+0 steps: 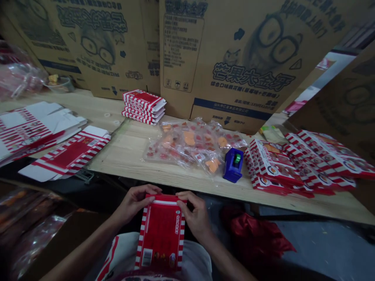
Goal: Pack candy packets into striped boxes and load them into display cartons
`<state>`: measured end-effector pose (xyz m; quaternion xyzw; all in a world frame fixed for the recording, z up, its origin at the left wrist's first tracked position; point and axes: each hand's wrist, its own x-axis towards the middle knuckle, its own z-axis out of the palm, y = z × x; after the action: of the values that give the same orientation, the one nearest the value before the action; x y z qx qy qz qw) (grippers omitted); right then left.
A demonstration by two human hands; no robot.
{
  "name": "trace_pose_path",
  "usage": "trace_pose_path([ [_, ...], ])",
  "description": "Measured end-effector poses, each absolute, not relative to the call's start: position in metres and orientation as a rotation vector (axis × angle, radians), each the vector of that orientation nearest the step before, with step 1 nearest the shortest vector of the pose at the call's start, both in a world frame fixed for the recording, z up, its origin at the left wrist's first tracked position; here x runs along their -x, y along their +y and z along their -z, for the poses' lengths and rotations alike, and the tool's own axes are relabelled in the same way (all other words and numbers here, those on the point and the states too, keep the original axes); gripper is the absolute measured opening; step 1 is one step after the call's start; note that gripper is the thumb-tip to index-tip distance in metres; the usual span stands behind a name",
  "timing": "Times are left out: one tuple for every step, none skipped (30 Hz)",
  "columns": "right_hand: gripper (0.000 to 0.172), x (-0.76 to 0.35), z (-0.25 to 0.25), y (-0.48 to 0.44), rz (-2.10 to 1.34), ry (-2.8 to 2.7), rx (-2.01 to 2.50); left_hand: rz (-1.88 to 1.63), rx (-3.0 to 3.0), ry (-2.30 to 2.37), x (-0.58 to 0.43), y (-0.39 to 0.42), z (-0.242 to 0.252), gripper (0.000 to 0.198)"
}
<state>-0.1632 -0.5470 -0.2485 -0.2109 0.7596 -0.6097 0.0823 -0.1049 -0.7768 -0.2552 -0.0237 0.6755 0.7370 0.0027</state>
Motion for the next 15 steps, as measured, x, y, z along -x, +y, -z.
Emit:
trace_pose_path([
  [0.012,0.156,0.253,-0.548,1.861,2.296,0.582,-2.377,0.163,2.036,0.102,-0.770,0.260,0.022],
  [0.012,0.150,0.257,-0.548,1.885,2.304,0.556,-2.406,0.251,1.968,0.100,-0.763,0.264,0.024],
  [0.011,0.147,0.261,-0.547,1.896,2.281,0.559,-2.408,0.340,1.916,0.099,-0.758,0.268,0.026],
  [0.017,0.147,0.264,-0.545,1.897,2.233,0.582,-2.400,0.431,1.873,0.100,-0.754,0.272,0.028],
  [0.028,0.152,0.266,-0.540,1.900,2.187,0.601,-2.392,0.515,1.835,0.102,-0.751,0.274,0.029],
  [0.040,0.162,0.268,-0.533,1.919,2.173,0.593,-2.391,0.578,1.798,0.105,-0.750,0.276,0.031],
  [0.049,0.175,0.268,-0.521,1.971,2.218,0.533,-2.399,0.615,1.765,0.108,-0.750,0.278,0.032],
  [0.052,0.191,0.269,-0.507,2.051,2.330,0.411,-2.411,0.629,1.737,0.111,-0.749,0.278,0.033],
  [0.051,0.210,0.269,-0.490,2.136,2.497,0.216,-2.425,0.625,1.711,0.114,-0.749,0.277,0.034],
  [0.048,0.230,0.270,-0.472,2.207,2.685,-0.033,-2.437,0.617,1.694,0.117,-0.749,0.276,0.034],
  [0.048,0.249,0.271,-0.455,2.204,2.831,-0.274,-2.441,0.607,1.683,0.118,-0.748,0.275,0.034],
  [0.048,0.268,0.272,-0.440,2.166,2.911,-0.459,-2.442,0.605,1.677,0.119,-0.747,0.273,0.035],
  [0.047,0.285,0.275,-0.428,2.133,2.928,-0.534,-2.445,0.609,1.677,0.120,-0.747,0.272,0.035],
  [0.045,0.299,0.278,-0.419,2.095,2.916,-0.558,-2.445,0.614,1.688,0.120,-0.746,0.271,0.036],
  [0.042,0.310,0.280,-0.413,2.063,2.884,-0.531,-2.443,0.618,1.710,0.120,-0.746,0.270,0.036],
])
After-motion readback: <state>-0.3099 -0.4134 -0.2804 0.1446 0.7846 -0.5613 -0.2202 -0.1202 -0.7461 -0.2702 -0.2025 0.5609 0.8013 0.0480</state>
